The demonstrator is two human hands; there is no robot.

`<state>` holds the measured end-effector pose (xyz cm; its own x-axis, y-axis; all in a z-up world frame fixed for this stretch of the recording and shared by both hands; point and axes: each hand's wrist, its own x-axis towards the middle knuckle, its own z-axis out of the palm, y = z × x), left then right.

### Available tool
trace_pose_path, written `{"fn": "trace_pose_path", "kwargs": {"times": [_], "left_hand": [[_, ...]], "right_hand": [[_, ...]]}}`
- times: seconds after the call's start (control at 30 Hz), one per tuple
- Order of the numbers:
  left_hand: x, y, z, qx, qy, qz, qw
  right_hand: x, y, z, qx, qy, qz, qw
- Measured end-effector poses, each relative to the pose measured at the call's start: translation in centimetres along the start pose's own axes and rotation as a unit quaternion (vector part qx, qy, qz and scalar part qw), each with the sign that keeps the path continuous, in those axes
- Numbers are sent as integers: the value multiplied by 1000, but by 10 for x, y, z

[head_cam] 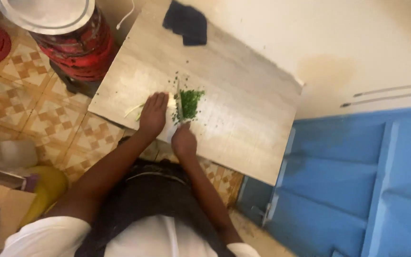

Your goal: The person is using a kitchen knife to finely chop green herbs and garlic on a wooden surface.

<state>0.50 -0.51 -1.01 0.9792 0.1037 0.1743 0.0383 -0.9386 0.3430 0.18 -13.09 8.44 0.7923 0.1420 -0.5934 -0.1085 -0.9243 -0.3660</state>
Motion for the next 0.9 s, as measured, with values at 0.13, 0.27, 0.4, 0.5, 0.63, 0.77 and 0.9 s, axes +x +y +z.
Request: {"fn": "trace_pose_path", "kwargs": {"times": [0.13,0.27,0.4,0.5,0.63,0.77,0.9], "left_hand": [[-2,4,-11,26,5,8,1000],[-2,3,-13,26,24,10,999],[-1,2,-15,20,30,14,999],[-1,-3,-3,3,38,18,999],[-3,-10,9,36,46,27,998],[-6,-6,6,12,49,25,998],[-3,-3,-4,27,52,24,998]], "right_hand": [[1,-12,15,-38,54,-37,997],[12,-11,27,-40,100,-71,992],[18,-21,28,-34,109,-84,990],[53,-17,42,-48,82,-38,995],[40,-37,26,-71,79,-46,993],[15,-27,23,-46,40,-15,998],[-18,-23,26,-34,-16,35,999]]}}
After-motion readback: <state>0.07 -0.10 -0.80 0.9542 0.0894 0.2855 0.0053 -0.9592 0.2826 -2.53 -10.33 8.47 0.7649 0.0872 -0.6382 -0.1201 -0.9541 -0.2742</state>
